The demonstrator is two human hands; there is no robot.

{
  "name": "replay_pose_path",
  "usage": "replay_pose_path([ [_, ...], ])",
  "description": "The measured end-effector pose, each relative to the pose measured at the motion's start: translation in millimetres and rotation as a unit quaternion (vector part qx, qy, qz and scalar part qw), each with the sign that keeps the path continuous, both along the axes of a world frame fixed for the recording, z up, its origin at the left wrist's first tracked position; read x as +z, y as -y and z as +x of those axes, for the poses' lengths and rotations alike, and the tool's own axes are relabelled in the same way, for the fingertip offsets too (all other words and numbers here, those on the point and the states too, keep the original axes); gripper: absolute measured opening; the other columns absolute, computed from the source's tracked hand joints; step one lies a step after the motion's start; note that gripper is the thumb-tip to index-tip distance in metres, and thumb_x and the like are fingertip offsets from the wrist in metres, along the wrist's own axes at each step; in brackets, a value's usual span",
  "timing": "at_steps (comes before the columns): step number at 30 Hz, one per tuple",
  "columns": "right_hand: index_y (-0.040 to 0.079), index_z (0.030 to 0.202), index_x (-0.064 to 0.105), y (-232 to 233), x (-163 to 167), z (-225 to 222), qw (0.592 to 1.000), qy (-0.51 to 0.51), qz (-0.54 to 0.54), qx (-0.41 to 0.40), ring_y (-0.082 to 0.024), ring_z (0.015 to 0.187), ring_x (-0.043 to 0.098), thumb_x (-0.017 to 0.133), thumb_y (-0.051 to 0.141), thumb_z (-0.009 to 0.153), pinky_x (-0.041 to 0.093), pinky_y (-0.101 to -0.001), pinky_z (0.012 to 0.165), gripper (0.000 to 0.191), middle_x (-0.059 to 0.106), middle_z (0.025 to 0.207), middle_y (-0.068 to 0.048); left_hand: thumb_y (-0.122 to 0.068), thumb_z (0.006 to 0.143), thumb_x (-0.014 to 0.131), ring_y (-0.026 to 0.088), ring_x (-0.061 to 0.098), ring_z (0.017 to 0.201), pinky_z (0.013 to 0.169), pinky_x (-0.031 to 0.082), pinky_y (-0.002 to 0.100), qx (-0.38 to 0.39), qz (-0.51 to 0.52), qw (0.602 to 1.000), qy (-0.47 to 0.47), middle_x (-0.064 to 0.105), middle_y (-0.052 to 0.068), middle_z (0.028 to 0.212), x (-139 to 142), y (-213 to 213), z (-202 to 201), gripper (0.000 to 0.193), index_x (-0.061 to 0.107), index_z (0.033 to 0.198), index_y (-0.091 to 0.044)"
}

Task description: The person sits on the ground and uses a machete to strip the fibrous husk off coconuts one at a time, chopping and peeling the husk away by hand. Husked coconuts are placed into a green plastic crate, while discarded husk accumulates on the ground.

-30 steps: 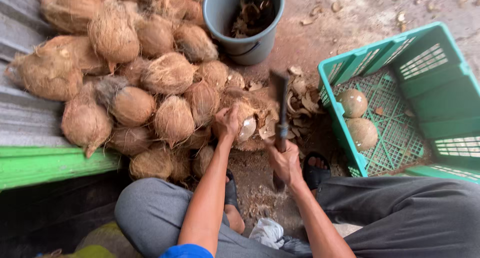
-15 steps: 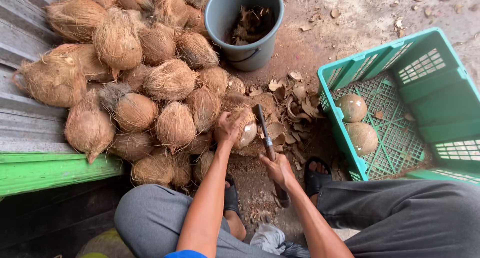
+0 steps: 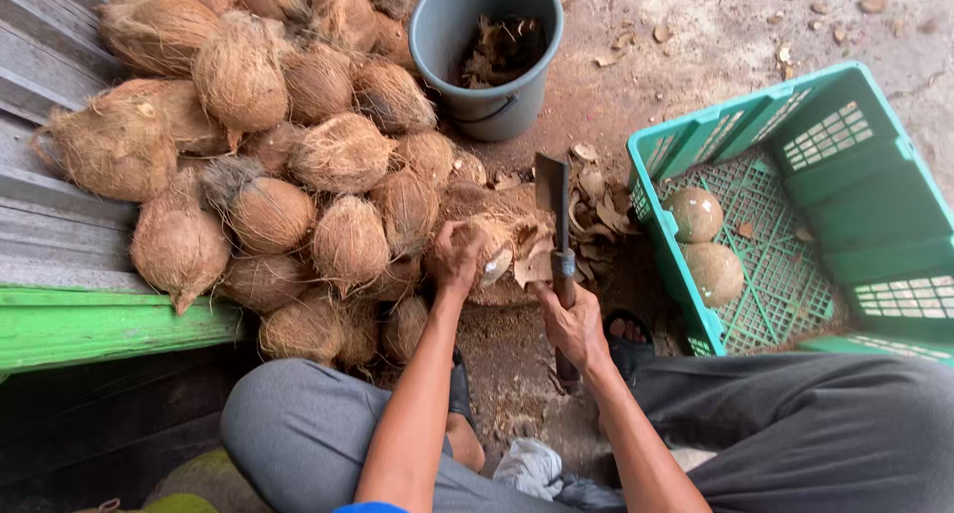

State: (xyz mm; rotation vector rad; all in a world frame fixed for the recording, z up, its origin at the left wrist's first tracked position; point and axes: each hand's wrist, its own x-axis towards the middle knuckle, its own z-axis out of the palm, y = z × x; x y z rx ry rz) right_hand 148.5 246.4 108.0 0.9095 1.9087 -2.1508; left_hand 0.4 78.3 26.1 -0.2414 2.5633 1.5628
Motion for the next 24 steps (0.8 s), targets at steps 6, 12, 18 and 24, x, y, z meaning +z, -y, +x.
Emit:
replay_pose_path([
  [6, 0.003, 0.078, 0.054, 13, 3, 6, 0.985, 0.103, 0.075, 0.118, -0.009, 0.045, 0.047, 0.070, 0.038, 0.100, 0.038, -0.0292, 0.040, 0.044, 0.050, 0.056, 0.002, -0.069, 0.087, 0.057, 0.011, 0.052, 0.058, 0.048, 0.041, 0.031, 0.053, -0.118, 0.987, 0.097, 0.062, 0.002, 0.079, -10, -16, -8, 0.053, 0.067, 0.109, -0.022],
  [12, 0.009, 0.071, 0.054, 1, -12, 3, 0.995, -0.092, -0.025, -0.007, -0.008, 0.042, 0.047, 0.069, 0.031, 0.098, 0.040, -0.0277, 0.039, 0.037, 0.051, 0.054, 0.003, -0.064, 0.090, 0.062, 0.012, 0.054, 0.063, 0.052, 0.042, 0.033, 0.077, -0.113, 0.987, 0.084, 0.063, 0.002, 0.081, -44, -17, -21, 0.047, 0.067, 0.091, -0.018],
  [18, 0.007, 0.074, 0.059, 4, -16, -7, 0.984, 0.115, 0.047, 0.130, -0.010, 0.042, 0.039, 0.067, 0.032, 0.096, 0.031, -0.0320, 0.039, 0.034, 0.046, 0.053, 0.003, -0.070, 0.091, 0.057, 0.018, 0.056, 0.068, 0.059, 0.044, 0.038, 0.073, -0.098, 0.984, 0.131, 0.060, 0.005, 0.084, -37, -23, -28, 0.056, 0.064, 0.096, -0.015],
  [24, 0.013, 0.089, 0.069, 5, -21, -3, 0.995, -0.090, 0.048, 0.020, -0.006, 0.051, 0.042, 0.066, 0.027, 0.094, 0.035, -0.0291, 0.044, 0.015, 0.050, 0.061, 0.005, -0.070, 0.085, 0.065, 0.015, 0.060, 0.071, 0.063, 0.048, 0.040, 0.072, -0.041, 0.997, -0.011, 0.067, 0.004, 0.079, -29, -19, -18, 0.058, 0.073, 0.096, -0.014],
])
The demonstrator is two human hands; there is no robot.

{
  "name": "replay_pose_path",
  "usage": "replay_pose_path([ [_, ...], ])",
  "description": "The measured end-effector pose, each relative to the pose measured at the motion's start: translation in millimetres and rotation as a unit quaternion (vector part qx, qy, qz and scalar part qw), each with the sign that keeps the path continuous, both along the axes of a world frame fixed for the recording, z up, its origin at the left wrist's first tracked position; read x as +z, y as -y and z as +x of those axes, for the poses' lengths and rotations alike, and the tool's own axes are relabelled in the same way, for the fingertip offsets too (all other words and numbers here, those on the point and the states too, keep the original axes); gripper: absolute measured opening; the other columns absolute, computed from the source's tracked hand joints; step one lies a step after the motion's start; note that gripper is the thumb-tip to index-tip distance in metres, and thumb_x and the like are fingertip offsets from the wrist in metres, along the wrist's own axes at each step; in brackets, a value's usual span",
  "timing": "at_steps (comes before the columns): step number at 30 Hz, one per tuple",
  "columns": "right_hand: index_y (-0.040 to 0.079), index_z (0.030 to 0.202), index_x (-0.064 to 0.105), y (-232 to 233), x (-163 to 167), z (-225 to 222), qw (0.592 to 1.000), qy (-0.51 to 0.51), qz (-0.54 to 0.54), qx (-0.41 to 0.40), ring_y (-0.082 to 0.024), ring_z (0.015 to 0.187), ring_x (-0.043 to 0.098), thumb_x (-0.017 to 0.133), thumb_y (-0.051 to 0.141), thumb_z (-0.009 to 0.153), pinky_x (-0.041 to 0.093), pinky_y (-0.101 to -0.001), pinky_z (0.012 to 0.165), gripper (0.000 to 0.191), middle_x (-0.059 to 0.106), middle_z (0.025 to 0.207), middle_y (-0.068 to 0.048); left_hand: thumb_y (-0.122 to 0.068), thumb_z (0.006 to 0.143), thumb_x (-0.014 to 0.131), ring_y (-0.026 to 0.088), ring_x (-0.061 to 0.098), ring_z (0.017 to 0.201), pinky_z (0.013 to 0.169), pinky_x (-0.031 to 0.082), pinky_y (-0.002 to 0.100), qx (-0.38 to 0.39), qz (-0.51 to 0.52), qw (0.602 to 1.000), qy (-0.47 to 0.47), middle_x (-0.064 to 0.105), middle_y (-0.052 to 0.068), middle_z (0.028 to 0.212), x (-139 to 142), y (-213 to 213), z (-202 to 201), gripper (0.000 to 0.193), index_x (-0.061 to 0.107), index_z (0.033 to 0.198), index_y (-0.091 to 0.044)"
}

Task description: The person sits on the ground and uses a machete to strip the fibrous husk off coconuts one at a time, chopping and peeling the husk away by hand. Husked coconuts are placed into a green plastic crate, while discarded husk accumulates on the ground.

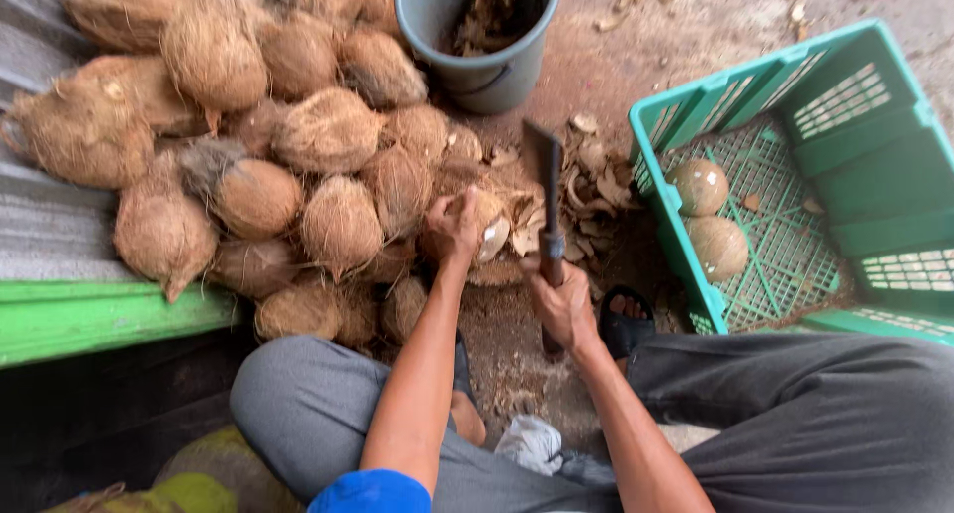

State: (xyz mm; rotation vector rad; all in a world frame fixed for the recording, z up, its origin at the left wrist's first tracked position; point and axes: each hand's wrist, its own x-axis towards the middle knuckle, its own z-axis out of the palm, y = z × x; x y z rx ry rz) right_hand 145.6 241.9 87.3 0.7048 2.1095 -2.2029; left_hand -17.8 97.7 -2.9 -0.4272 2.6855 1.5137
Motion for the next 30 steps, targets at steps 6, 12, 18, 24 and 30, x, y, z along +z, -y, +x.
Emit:
replay_pose_path([
  [6, -0.001, 0.075, 0.049, -5, -10, -6, 0.965, 0.198, 0.112, 0.133, -0.012, 0.046, 0.041, 0.070, 0.036, 0.099, 0.036, -0.0330, 0.043, 0.048, 0.045, 0.056, -0.001, -0.067, 0.084, 0.066, 0.021, 0.063, 0.067, 0.061, 0.052, 0.043, 0.030, 0.053, 0.996, 0.066, 0.064, 0.007, 0.075, -1, -3, -8, 0.060, 0.071, 0.096, -0.008],
  [12, 0.001, 0.083, 0.064, -1, -19, -6, 0.996, 0.042, 0.081, 0.009, -0.012, 0.049, 0.044, 0.068, 0.031, 0.098, 0.037, -0.0339, 0.044, 0.034, 0.051, 0.058, -0.001, -0.060, 0.087, 0.069, 0.019, 0.062, 0.069, 0.060, 0.052, 0.040, 0.024, 0.066, 0.998, 0.007, 0.063, 0.006, 0.080, -6, -4, -12, 0.054, 0.068, 0.095, -0.007],
  [18, 0.016, 0.097, 0.070, 5, -24, -4, 0.953, 0.265, 0.071, 0.126, -0.017, 0.045, 0.049, 0.067, 0.035, 0.092, 0.040, -0.0374, 0.045, 0.020, 0.054, 0.058, -0.004, -0.055, 0.082, 0.078, 0.021, 0.064, 0.079, 0.070, 0.052, 0.040, 0.018, 0.064, 0.996, -0.061, 0.068, 0.006, 0.086, -19, 1, -6, 0.051, 0.072, 0.095, -0.007],
  [24, 0.005, 0.096, 0.062, 3, -28, 0, 0.972, 0.180, 0.117, 0.092, -0.016, 0.054, 0.053, 0.068, 0.038, 0.094, 0.046, -0.0364, 0.051, 0.033, 0.056, 0.062, -0.004, -0.076, 0.081, 0.067, 0.027, 0.067, 0.094, 0.079, 0.056, 0.047, 0.030, -0.048, 0.993, 0.106, 0.067, 0.013, 0.111, 0, 1, -1, 0.073, 0.066, 0.108, -0.009],
  [30, 0.008, 0.096, 0.061, -13, -44, 20, 0.965, 0.194, 0.128, 0.124, -0.024, 0.062, 0.059, 0.067, 0.045, 0.094, 0.051, -0.0432, 0.060, 0.037, 0.061, 0.069, -0.011, -0.080, 0.062, 0.077, 0.034, 0.055, 0.125, 0.098, 0.049, 0.060, -0.092, 0.020, 0.994, 0.064, 0.051, 0.021, 0.139, 27, 8, 14, 0.114, 0.044, 0.142, -0.006],
])
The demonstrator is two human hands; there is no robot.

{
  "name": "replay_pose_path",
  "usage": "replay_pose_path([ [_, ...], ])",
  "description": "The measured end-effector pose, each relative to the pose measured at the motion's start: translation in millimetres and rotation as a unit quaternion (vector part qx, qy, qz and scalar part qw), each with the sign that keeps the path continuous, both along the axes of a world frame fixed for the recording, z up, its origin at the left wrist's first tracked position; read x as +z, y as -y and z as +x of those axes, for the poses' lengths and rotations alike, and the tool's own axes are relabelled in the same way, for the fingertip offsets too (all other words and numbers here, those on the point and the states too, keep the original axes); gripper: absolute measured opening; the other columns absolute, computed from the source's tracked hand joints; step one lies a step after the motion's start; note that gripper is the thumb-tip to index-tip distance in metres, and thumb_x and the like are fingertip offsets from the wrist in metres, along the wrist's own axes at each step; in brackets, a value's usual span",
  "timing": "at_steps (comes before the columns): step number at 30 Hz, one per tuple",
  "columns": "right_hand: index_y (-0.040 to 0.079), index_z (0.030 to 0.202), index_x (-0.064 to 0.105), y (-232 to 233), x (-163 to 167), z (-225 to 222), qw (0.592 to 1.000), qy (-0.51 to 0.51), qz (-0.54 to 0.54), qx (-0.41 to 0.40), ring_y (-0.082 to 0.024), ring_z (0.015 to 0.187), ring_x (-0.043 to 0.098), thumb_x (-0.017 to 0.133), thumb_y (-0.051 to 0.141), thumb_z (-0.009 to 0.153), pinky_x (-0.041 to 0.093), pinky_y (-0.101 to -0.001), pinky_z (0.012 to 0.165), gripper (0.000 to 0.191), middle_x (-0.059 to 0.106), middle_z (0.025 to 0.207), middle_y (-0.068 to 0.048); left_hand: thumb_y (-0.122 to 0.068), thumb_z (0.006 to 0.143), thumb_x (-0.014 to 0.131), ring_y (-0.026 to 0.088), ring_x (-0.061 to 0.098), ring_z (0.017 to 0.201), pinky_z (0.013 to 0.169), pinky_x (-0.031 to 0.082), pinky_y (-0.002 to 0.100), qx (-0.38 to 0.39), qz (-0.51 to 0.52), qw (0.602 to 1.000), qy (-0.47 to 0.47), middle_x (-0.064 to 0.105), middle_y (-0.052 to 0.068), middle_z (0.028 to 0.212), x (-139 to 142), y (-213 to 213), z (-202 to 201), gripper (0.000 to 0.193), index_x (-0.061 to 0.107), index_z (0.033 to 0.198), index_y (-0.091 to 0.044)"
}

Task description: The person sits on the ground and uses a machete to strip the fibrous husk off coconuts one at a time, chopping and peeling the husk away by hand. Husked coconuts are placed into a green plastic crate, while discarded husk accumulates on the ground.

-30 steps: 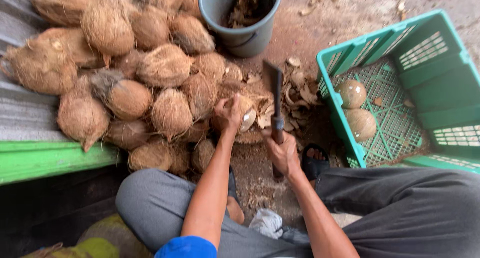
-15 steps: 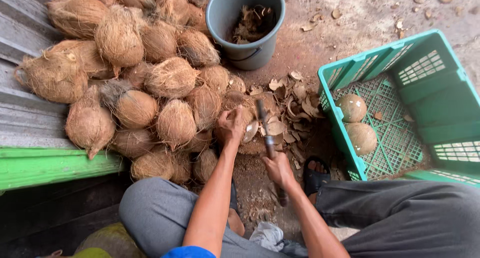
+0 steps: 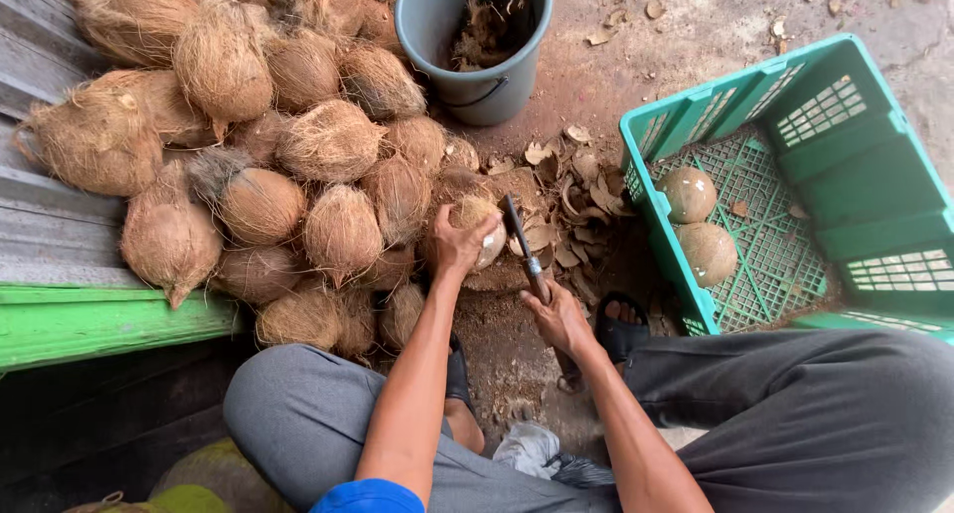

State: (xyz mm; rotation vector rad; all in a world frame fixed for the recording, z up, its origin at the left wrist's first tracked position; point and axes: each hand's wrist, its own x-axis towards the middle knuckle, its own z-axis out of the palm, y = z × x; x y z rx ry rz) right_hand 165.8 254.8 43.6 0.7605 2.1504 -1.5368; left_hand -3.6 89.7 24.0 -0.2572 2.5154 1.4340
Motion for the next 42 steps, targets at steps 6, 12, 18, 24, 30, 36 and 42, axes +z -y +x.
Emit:
replay_pose_path([
  [6, 0.011, 0.104, 0.063, -28, 6, 1, 0.980, -0.046, 0.191, 0.021, -0.039, 0.076, 0.059, 0.068, 0.042, 0.093, 0.047, -0.0541, 0.070, 0.034, 0.063, 0.077, -0.015, -0.069, 0.059, 0.086, 0.032, 0.057, 0.126, 0.102, 0.049, 0.057, 0.069, 0.134, 0.989, -0.008, 0.058, 0.019, 0.133, 7, 3, 19, 0.109, 0.049, 0.138, -0.005],
  [12, 0.007, 0.101, 0.062, -24, 50, -12, 0.986, -0.108, 0.117, -0.047, -0.024, 0.062, 0.059, 0.069, 0.039, 0.094, 0.050, -0.0414, 0.062, 0.034, 0.060, 0.067, -0.010, -0.080, 0.062, 0.058, 0.027, 0.065, 0.076, 0.055, 0.043, 0.043, -0.030, -0.040, 0.999, 0.017, 0.071, 0.009, 0.117, -9, 2, 26, 0.093, 0.065, 0.130, -0.018],
  [18, 0.010, 0.096, 0.060, -7, 80, -12, 0.988, -0.093, -0.041, -0.115, -0.011, 0.053, 0.051, 0.067, 0.036, 0.093, 0.042, -0.0326, 0.049, 0.028, 0.052, 0.060, -0.001, -0.093, 0.080, 0.055, 0.011, 0.060, 0.071, 0.053, 0.045, 0.026, 0.033, -0.088, 0.981, -0.170, 0.070, 0.009, 0.098, -38, -7, 11, 0.095, 0.067, 0.124, -0.009],
  [24, 0.001, 0.084, 0.056, -5, 69, -9, 0.996, -0.057, 0.070, 0.005, -0.009, 0.056, 0.045, 0.071, 0.039, 0.102, 0.040, -0.0283, 0.049, 0.044, 0.049, 0.061, 0.000, -0.083, 0.084, 0.043, 0.015, 0.051, 0.052, 0.042, 0.037, 0.033, -0.008, -0.095, 0.992, -0.080, 0.061, 0.003, 0.067, -43, -10, -4, 0.083, 0.068, 0.114, -0.011],
  [30, 0.008, 0.079, 0.054, -4, 58, -9, 0.962, -0.188, -0.113, -0.161, -0.006, 0.053, 0.042, 0.067, 0.029, 0.100, 0.033, -0.0259, 0.045, 0.032, 0.047, 0.060, 0.005, -0.081, 0.091, 0.041, 0.008, 0.048, 0.052, 0.039, 0.037, 0.030, -0.009, -0.091, 0.989, -0.118, 0.059, -0.001, 0.068, -53, -11, -7, 0.078, 0.070, 0.106, -0.010],
  [36, 0.004, 0.073, 0.054, -1, 54, -14, 0.998, -0.039, 0.052, -0.016, -0.007, 0.053, 0.041, 0.073, 0.030, 0.098, 0.038, -0.0271, 0.048, 0.041, 0.048, 0.057, 0.001, -0.077, 0.085, 0.045, 0.014, 0.044, 0.047, 0.037, 0.029, 0.035, 0.003, -0.077, 0.997, 0.002, 0.064, 0.004, 0.066, -42, -15, -12, 0.079, 0.062, 0.130, -0.014],
  [42, 0.001, 0.077, 0.050, -2, 49, -15, 0.967, -0.163, -0.088, -0.175, -0.012, 0.059, 0.033, 0.072, 0.030, 0.100, 0.026, -0.0365, 0.052, 0.042, 0.040, 0.063, 0.002, -0.081, 0.091, 0.035, 0.020, 0.057, 0.066, 0.051, 0.041, 0.039, -0.015, -0.113, 0.994, 0.000, 0.070, 0.012, 0.085, -36, -13, -9, 0.087, 0.076, 0.108, -0.007],
])
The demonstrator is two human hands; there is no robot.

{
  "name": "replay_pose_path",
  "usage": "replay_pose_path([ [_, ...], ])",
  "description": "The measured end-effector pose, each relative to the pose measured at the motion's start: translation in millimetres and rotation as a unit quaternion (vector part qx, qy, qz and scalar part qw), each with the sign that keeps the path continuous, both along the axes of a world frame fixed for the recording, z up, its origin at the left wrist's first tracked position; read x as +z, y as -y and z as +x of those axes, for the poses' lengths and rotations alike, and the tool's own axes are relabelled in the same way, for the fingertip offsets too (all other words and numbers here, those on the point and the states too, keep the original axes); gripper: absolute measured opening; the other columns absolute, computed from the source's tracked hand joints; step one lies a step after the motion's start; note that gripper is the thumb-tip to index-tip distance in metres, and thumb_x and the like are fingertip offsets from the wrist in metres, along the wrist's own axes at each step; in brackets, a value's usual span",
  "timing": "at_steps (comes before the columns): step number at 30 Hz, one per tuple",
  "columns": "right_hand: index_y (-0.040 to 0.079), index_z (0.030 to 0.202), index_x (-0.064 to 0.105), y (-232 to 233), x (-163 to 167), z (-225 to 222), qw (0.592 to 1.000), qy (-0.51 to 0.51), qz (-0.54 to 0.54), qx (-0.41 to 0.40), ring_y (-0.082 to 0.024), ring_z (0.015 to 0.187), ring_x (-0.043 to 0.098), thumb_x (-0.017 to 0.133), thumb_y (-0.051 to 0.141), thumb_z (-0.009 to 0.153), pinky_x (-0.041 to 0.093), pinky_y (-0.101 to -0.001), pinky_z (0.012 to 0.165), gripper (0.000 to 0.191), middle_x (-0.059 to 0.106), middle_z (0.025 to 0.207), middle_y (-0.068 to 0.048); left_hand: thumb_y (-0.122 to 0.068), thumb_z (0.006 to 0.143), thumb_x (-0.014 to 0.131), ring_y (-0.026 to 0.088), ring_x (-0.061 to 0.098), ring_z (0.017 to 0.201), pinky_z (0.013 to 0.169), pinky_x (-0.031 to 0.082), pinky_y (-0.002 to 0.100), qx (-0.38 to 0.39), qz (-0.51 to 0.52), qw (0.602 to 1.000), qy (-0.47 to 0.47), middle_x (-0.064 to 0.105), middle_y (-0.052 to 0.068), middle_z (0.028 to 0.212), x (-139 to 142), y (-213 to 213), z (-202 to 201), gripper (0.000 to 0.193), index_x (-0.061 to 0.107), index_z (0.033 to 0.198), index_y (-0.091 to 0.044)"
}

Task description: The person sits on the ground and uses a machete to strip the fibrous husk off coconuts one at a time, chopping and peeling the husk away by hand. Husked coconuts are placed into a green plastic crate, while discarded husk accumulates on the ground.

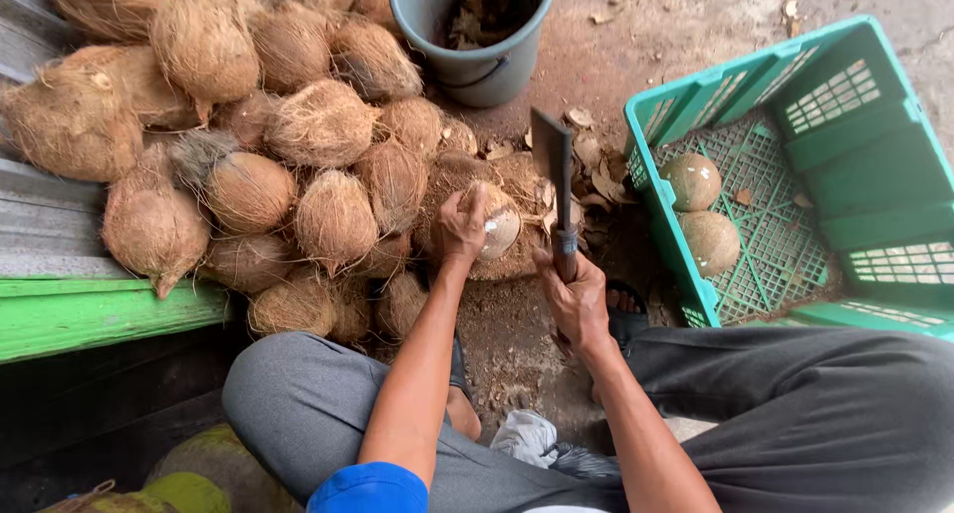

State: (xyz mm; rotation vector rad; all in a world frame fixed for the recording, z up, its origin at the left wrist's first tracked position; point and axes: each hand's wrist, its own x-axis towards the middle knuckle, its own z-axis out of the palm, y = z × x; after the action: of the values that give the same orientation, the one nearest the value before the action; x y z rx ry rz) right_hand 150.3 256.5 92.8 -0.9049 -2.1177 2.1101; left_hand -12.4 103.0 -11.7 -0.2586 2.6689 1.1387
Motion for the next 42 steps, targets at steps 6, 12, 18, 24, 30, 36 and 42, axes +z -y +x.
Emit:
replay_pose_path([
  [6, 0.000, 0.077, 0.055, 0, 1, -4, 0.975, 0.130, 0.115, 0.140, -0.010, 0.051, 0.041, 0.071, 0.028, 0.098, 0.036, -0.0346, 0.048, 0.038, 0.042, 0.055, 0.002, -0.078, 0.097, 0.038, 0.027, 0.070, 0.103, 0.094, 0.055, 0.039, -0.037, 0.065, 0.985, -0.158, 0.072, 0.018, 0.110, -21, -3, -4, 0.086, 0.067, 0.122, -0.001],
  [12, 0.003, 0.087, 0.062, -3, -13, -4, 0.998, -0.046, 0.025, 0.044, -0.010, 0.059, 0.035, 0.064, 0.018, 0.094, 0.029, -0.0349, 0.050, 0.016, 0.041, 0.068, 0.002, -0.068, 0.101, 0.051, 0.041, 0.062, 0.109, 0.092, 0.052, 0.049, -0.049, 0.067, 0.974, -0.212, 0.064, 0.030, 0.121, -23, -2, -4, 0.082, 0.064, 0.124, 0.009],
  [18, 0.004, 0.079, 0.059, -15, -39, -5, 0.959, 0.109, 0.203, 0.166, -0.015, 0.054, 0.046, 0.071, 0.027, 0.093, 0.043, -0.0341, 0.050, 0.030, 0.053, 0.059, -0.009, -0.073, 0.082, 0.057, 0.026, 0.066, 0.088, 0.076, 0.053, 0.044, 0.005, 0.148, 0.985, -0.088, 0.069, 0.012, 0.095, 16, -10, 0, 0.074, 0.073, 0.107, -0.006],
  [24, 0.009, 0.079, 0.064, -8, -32, 1, 0.973, 0.193, -0.017, 0.126, -0.015, 0.046, 0.050, 0.069, 0.033, 0.093, 0.044, -0.0369, 0.044, 0.028, 0.052, 0.055, 0.000, -0.079, 0.063, 0.065, 0.028, 0.068, 0.084, 0.070, 0.057, 0.047, 0.022, 0.150, 0.988, 0.039, 0.068, 0.010, 0.099, 39, 0, 15, 0.091, 0.061, 0.126, -0.013],
  [30, 0.010, 0.080, 0.063, -4, -32, 15, 0.986, 0.108, -0.004, 0.129, -0.008, 0.047, 0.043, 0.068, 0.026, 0.092, 0.037, -0.0318, 0.043, 0.021, 0.046, 0.056, 0.003, -0.080, 0.079, 0.069, 0.024, 0.066, 0.108, 0.086, 0.050, 0.039, -0.123, 0.159, 0.958, -0.203, 0.070, 0.009, 0.120, 27, 17, 22, 0.079, 0.066, 0.123, -0.015],
  [36, 0.002, 0.077, 0.053, -5, -23, 26, 0.982, 0.107, -0.013, 0.154, -0.008, 0.047, 0.041, 0.074, 0.031, 0.097, 0.034, -0.0319, 0.043, 0.041, 0.046, 0.057, 0.002, -0.075, 0.075, 0.062, 0.023, 0.065, 0.088, 0.067, 0.050, 0.043, 0.054, 0.099, 0.992, 0.051, 0.068, 0.006, 0.108, 11, 9, 17, 0.063, 0.067, 0.109, -0.022],
  [42, 0.011, 0.079, 0.065, -6, -6, 22, 0.992, 0.065, -0.009, 0.103, -0.006, 0.047, 0.043, 0.069, 0.032, 0.093, 0.034, -0.0302, 0.042, 0.026, 0.049, 0.057, 0.005, -0.078, 0.087, 0.052, 0.026, 0.054, 0.066, 0.056, 0.037, 0.039, 0.048, 0.038, 0.996, 0.063, 0.069, 0.014, 0.091, 6, 12, 10, 0.063, 0.072, 0.124, -0.031],
])
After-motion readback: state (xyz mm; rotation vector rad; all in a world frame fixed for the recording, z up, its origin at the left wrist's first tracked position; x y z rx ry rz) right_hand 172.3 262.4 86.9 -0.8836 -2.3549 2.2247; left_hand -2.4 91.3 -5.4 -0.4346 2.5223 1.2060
